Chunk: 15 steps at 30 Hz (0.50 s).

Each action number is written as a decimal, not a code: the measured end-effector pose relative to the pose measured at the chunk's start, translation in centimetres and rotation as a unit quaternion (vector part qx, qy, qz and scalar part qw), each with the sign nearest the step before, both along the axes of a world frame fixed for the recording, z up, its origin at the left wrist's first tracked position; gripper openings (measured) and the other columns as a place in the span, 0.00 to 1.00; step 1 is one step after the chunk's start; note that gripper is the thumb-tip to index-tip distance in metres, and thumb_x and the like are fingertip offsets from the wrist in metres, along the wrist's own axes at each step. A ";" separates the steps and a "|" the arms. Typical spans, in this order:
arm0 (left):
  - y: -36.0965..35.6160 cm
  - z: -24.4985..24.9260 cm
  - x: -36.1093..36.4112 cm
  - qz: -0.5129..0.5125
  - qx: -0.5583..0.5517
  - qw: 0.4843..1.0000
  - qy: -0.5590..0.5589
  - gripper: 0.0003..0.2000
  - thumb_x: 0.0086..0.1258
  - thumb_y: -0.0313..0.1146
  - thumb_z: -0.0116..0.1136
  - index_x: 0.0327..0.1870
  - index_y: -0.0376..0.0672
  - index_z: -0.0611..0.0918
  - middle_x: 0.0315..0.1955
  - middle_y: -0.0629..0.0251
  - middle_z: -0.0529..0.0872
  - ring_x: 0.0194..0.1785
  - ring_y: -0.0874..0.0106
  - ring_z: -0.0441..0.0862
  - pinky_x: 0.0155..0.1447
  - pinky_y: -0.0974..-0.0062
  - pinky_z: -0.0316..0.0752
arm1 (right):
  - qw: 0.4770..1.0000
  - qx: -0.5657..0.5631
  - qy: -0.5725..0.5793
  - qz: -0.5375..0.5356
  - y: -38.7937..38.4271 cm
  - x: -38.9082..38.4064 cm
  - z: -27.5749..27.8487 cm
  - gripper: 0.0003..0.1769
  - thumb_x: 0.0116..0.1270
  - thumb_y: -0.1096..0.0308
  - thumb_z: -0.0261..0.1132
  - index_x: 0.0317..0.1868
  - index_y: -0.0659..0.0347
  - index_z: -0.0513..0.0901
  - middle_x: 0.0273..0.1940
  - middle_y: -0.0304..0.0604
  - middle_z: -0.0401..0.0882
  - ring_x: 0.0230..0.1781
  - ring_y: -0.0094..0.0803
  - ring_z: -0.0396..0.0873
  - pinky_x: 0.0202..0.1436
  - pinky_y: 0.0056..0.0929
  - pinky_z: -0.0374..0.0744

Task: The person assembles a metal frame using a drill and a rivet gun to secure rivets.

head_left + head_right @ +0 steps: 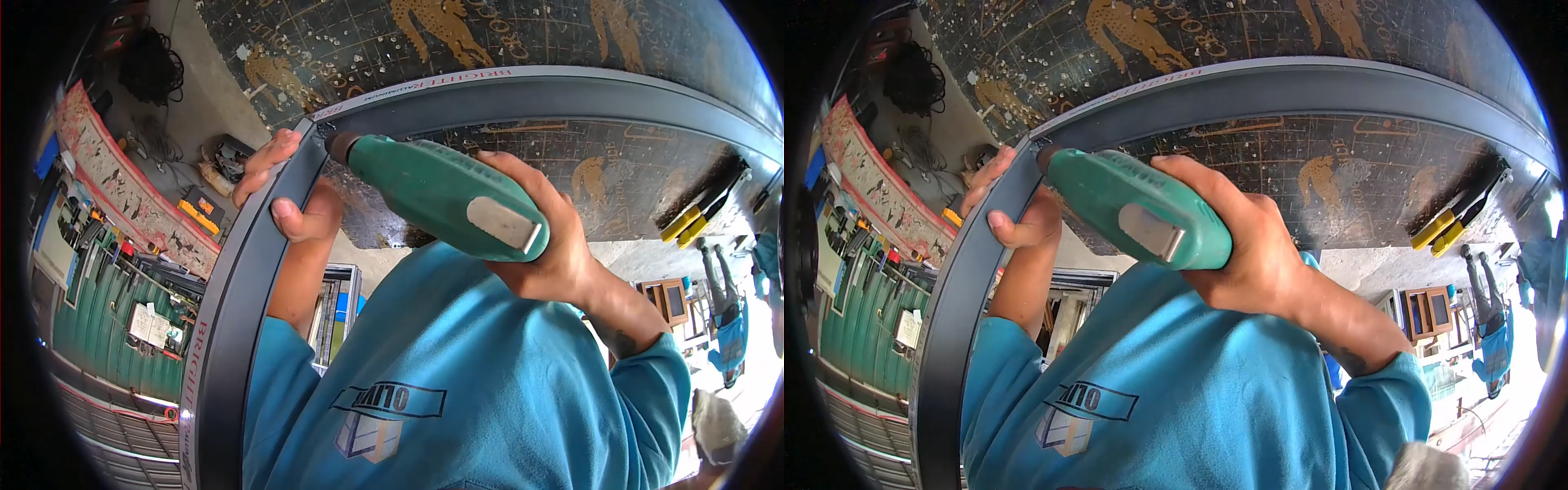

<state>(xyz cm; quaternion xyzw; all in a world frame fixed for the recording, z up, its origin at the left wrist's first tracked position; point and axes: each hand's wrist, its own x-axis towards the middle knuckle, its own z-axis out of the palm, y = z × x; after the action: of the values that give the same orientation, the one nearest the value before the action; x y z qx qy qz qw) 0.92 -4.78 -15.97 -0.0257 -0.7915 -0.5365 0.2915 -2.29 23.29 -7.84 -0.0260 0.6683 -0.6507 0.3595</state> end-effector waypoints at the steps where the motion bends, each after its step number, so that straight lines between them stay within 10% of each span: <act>1: 0.0 0.0 -0.1 -0.003 -0.008 1.000 -0.001 0.15 0.68 0.40 0.42 0.45 0.37 0.64 0.34 0.46 0.80 0.38 0.58 0.81 0.47 0.57 0.79 | 1.000 0.001 0.000 -0.001 -0.1 0.0 0.0 0.43 0.46 0.80 0.72 0.66 0.59 0.68 0.55 0.54 0.79 0.53 0.50 0.80 0.54 0.37 0.81; 15: -0.6 0.4 -0.4 -0.039 -0.053 0.998 -0.014 0.14 0.67 0.37 0.40 0.46 0.37 0.63 0.36 0.46 0.79 0.39 0.58 0.81 0.48 0.58 0.79 | 0.997 0.017 0.075 0.007 -0.8 1.0 0.1 0.47 0.41 0.76 0.76 0.66 0.57 0.68 0.43 0.49 0.82 0.38 0.45 0.85 0.42 0.37 0.84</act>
<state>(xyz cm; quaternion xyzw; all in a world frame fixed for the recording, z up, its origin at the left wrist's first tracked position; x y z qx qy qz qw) 0.48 -5.38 -15.60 -0.0645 -0.8212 -0.5049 0.2579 -1.25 22.52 -7.71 -0.0733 0.7038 -0.6332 0.3136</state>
